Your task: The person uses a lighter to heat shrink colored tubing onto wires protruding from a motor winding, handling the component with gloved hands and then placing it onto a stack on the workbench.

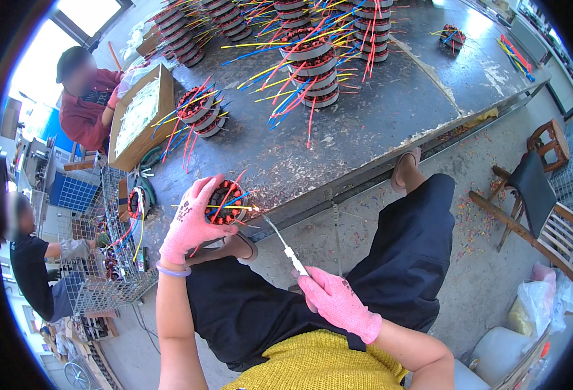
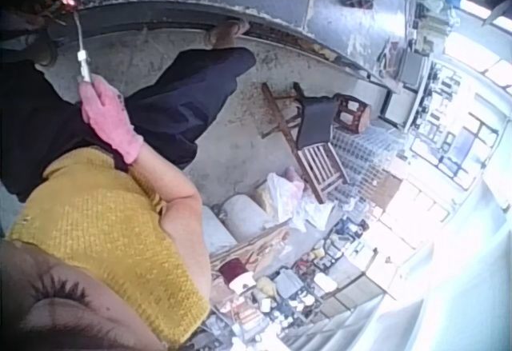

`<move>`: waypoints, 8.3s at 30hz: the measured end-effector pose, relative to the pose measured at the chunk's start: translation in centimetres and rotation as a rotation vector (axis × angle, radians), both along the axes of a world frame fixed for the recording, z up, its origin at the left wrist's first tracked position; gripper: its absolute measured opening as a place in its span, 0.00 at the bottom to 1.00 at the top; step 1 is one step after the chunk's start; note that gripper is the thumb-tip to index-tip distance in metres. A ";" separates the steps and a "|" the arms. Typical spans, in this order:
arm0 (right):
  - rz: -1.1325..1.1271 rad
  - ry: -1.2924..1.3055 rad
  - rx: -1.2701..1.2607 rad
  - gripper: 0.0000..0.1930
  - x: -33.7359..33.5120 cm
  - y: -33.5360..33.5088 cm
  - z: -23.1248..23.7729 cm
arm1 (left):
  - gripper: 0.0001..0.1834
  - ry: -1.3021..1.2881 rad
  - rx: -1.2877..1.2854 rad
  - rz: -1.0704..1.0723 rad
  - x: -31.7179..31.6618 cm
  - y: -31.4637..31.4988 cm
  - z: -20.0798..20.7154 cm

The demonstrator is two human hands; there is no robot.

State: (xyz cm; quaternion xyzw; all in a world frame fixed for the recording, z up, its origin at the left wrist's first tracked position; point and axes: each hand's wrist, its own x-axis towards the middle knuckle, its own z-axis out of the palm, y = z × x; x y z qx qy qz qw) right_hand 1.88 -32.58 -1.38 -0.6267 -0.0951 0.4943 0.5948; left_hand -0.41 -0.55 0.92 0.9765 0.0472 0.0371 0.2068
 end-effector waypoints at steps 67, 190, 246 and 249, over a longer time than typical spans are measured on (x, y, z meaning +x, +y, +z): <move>-0.073 0.118 0.038 0.18 -0.2 0.1 0.3 | 0.56 -0.026 -0.009 -0.096 -0.1 0.6 -0.2; -0.004 -0.013 -0.018 0.17 0.3 -0.1 0.1 | 0.55 -0.035 -0.020 -0.091 0.0 0.5 -0.2; -0.019 0.061 -0.001 0.18 -0.4 -0.4 0.1 | 0.54 -0.053 -0.001 -0.056 0.1 0.1 -0.3; -0.042 0.065 0.009 0.17 -0.7 -0.5 -0.4 | 0.54 -0.057 -0.001 -0.061 0.2 0.1 -0.4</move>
